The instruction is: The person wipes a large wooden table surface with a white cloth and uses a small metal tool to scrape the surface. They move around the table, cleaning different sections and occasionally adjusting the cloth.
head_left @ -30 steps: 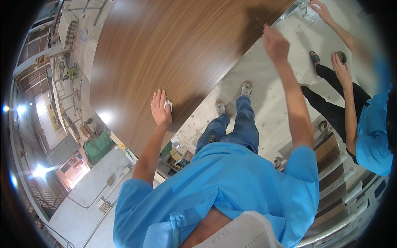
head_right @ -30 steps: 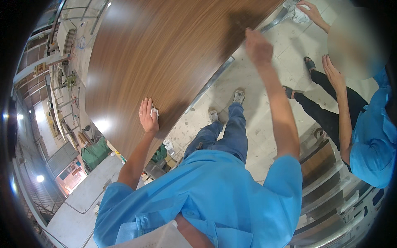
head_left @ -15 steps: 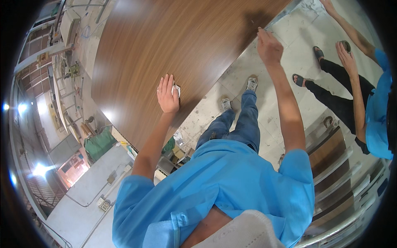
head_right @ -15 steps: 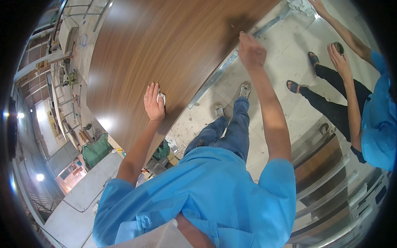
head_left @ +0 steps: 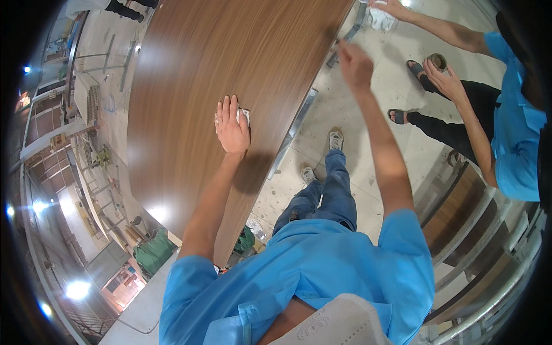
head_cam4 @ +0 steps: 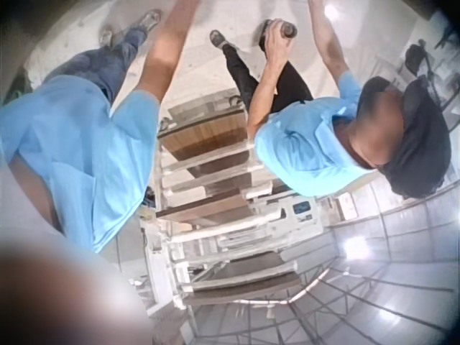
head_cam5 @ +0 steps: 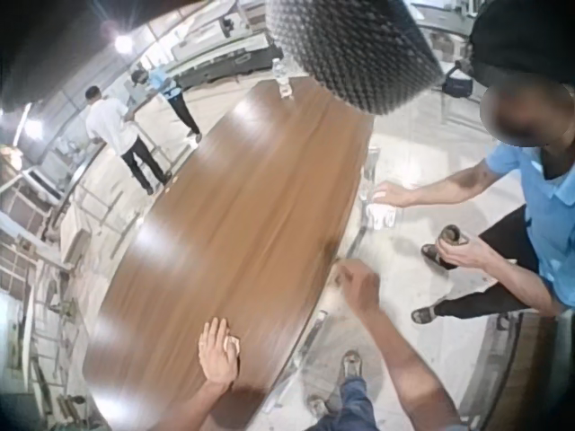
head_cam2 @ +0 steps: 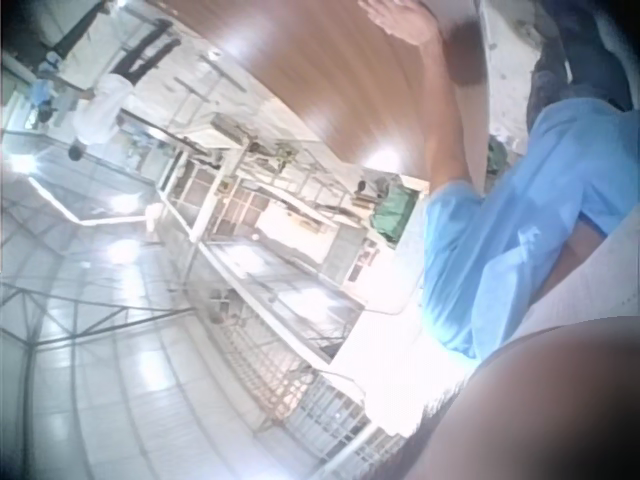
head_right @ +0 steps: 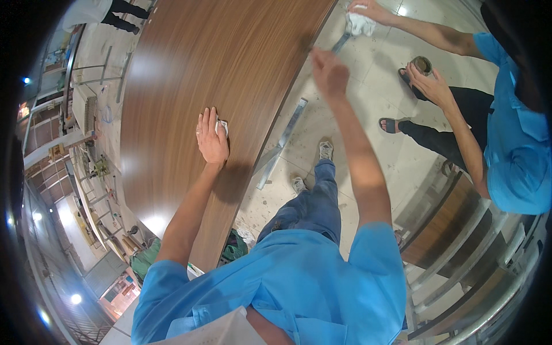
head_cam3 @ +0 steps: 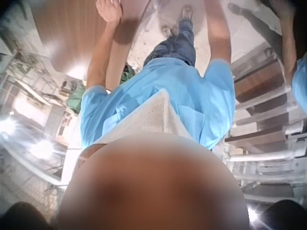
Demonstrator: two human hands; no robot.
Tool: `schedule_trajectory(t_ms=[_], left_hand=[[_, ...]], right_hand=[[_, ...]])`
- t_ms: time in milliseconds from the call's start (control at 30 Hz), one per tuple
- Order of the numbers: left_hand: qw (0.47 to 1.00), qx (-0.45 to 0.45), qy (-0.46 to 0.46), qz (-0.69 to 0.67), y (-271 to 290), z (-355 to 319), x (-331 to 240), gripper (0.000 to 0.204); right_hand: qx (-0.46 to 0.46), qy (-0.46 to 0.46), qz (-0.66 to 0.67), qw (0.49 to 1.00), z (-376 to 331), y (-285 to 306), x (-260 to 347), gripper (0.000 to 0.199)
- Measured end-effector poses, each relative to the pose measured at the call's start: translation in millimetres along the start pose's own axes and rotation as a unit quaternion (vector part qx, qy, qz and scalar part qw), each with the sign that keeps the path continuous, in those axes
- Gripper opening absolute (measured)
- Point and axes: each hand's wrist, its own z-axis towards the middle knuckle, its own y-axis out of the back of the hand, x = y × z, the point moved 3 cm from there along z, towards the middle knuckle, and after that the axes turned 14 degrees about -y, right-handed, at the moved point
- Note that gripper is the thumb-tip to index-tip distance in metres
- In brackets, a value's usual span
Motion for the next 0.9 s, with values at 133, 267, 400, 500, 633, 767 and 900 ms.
schedule_trajectory(t_ms=[133, 267, 400, 500, 633, 767, 900], left_hand=[[1.0, 0.005, 0.017, -0.012, 2.5, 5.5, -3.4, 0.055], [1.0, -0.005, 0.012, -0.015, 3.0, 1.2, -2.6, 0.055], [1.0, -0.017, 0.008, -0.017, 0.6, -0.6, -0.8, 0.054], [0.999, -0.042, 0.002, -0.004, -2.2, -0.1, -0.8, 0.051], [0.997, -0.079, -0.021, -0.005, -7.0, 1.3, -0.6, 0.048], [0.996, -0.083, -0.02, -0.022, -4.5, -20.3, 0.8, 0.046], [0.997, -0.065, -0.022, -0.042, 8.6, -79.2, 13.4, 0.047]], right_hand=[[-0.032, 0.012, 0.01, 0.999, 82.3, -7.2, -22.9, 0.018], [-0.053, 0.067, 0.018, 0.996, 100.9, -21.2, -28.5, 0.019], [-0.01, 0.045, -0.009, 0.999, 64.4, -22.8, -25.4, 0.019], [0.043, 0.043, -0.007, 0.998, -6.0, -18.3, -6.9, 0.022], [0.085, 0.096, 0.083, 0.988, -134.2, -18.2, 26.7, 0.027], [0.175, 0.144, -0.016, 0.974, -292.4, -14.8, 68.0, 0.031], [0.333, 0.235, 0.012, 0.913, -336.7, -1.4, 89.3, 0.03]])
